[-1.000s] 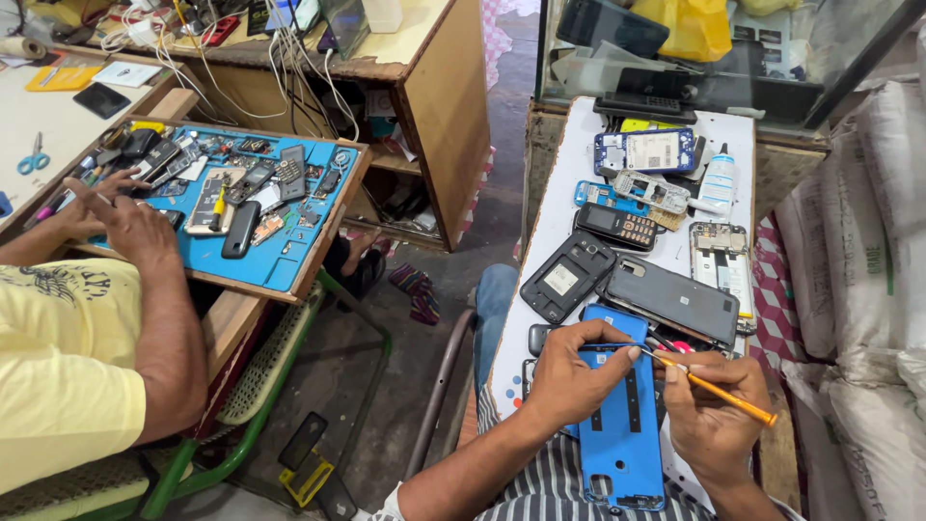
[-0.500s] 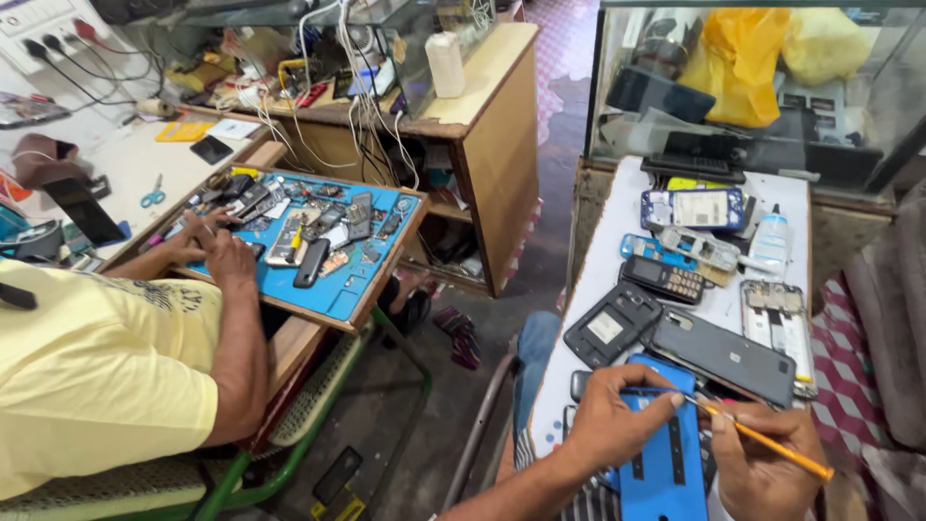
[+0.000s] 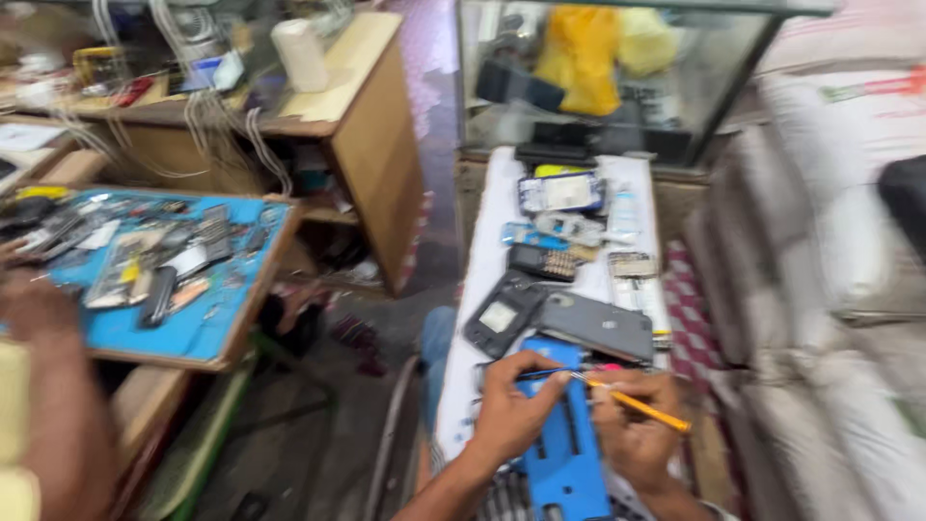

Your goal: The person uses a yellow-handled screwdriver to pry and adjust the internal components of a blue mobile phone back cover. They repeatedly work on the top edge of the device, manipulating small parts within the casing while holding the phone steady with their other hand.

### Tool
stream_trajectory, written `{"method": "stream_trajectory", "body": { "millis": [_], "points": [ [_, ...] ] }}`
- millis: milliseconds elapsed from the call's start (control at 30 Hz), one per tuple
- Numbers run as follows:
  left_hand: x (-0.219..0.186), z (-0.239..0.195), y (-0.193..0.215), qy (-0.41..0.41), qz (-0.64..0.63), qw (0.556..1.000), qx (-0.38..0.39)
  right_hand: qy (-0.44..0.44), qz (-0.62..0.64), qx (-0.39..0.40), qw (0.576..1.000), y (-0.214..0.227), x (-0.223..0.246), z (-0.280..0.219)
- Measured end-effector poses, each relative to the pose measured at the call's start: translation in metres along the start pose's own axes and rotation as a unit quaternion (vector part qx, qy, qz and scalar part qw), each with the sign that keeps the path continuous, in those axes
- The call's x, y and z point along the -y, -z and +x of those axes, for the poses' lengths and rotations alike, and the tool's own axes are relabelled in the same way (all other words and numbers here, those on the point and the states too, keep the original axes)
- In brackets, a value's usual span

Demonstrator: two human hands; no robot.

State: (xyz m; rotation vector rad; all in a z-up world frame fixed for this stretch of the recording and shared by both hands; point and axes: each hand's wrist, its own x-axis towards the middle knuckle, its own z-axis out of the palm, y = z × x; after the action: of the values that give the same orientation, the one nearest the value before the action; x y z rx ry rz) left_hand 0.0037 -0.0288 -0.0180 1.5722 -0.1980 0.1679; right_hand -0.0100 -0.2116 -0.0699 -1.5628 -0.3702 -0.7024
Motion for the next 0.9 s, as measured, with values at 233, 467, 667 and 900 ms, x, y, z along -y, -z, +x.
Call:
{"method": "stream_trajectory", "body": {
  "millis": [233,467,667,900],
  "points": [
    [-0.006,-0.008,0.004,0.004,-0.047,0.999,0.021,-0.045,0.05,-0.004,0.998,-0.01,0.003,0.001],
    [-0.013,0.0,0.0,0.08,-0.082,0.993,0.032,-0.011,0.03,0.013,0.999,-0.004,0.014,0.005],
    [-0.023,0.002,0.002,0.041,-0.052,0.997,0.029,0.007,-0.017,-0.002,1.0,-0.01,0.027,0.011],
    [-0.023,0.003,0.004,0.036,-0.061,0.997,0.037,-0.012,-0.015,0.01,1.0,-0.009,0.032,0.013]
  ]
}}
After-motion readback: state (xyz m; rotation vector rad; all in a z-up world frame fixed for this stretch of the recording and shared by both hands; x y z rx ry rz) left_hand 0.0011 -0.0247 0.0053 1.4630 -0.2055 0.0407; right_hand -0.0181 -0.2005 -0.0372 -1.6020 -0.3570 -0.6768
